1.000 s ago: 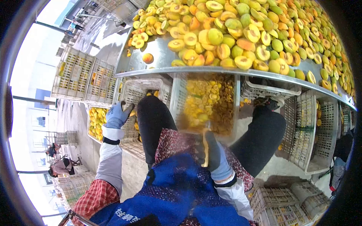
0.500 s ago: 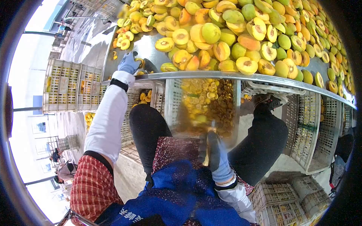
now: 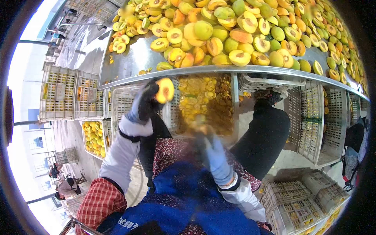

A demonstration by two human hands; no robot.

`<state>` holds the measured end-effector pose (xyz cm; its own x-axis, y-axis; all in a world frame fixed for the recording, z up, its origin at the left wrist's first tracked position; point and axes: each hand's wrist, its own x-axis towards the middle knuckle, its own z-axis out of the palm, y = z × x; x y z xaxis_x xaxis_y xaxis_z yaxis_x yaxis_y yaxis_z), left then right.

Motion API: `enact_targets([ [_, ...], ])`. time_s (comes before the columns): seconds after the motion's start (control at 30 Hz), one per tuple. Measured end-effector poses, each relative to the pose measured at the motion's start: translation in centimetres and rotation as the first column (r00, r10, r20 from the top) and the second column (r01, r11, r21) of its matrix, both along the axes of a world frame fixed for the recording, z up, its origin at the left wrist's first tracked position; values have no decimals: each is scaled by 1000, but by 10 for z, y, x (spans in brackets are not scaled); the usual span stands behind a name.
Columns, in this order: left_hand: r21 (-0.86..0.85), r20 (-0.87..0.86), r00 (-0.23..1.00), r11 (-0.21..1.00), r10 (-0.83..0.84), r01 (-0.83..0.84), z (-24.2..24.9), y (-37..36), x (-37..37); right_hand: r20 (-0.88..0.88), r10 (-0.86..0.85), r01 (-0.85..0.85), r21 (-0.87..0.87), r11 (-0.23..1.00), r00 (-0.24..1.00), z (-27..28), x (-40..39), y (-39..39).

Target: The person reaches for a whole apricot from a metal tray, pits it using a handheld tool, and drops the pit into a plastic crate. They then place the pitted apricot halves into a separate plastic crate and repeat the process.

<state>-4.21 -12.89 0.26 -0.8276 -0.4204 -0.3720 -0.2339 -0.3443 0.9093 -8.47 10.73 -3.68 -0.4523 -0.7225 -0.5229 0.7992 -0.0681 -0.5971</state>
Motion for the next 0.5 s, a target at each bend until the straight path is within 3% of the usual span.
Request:
enact_targets([
  [0.03, 76, -28, 998, 995, 64, -61, -1, 27, 0, -147, 9, -7, 15, 1000, 989, -4, 8, 2],
  [0.07, 153, -49, 990, 981, 129, -120, -1, 48, 1, -406, 135, -126, 49, 991, 904, -21, 9, 14],
  [0.13, 308, -32, 988, 942, 153, -136, -1, 72, 9, -859, 102, -25, 104, 994, 501, -10, 10, 13],
  [0.17, 303, -83, 988, 947, 133, -103, -2, 81, 12, -860, 104, -26, 105, 994, 500, 1, 7, 10],
  [0.23, 236, -149, 980, 967, 131, -93, 2, 97, 18, -950, 185, 6, 193, 981, 251, 24, -1, 8],
  [0.33, 87, -220, 957, 981, 188, -173, -10, 108, 26, -954, 205, -15, 207, 978, 218, 33, 1, 10],
  [0.4, 162, -192, 957, 969, 218, -188, -9, 110, 29, -925, 279, -41, 279, 960, 258, 39, 2, 13],
  [0.47, 361, -147, 930, 894, 336, -266, -8, 111, 30, -887, 355, -70, 350, 934, 296, 40, 7, 16],
  [0.5, 97, -346, 911, 974, 224, -203, -5, 114, 31, -933, 261, -3, 269, 963, 249, 39, 11, 17],
])
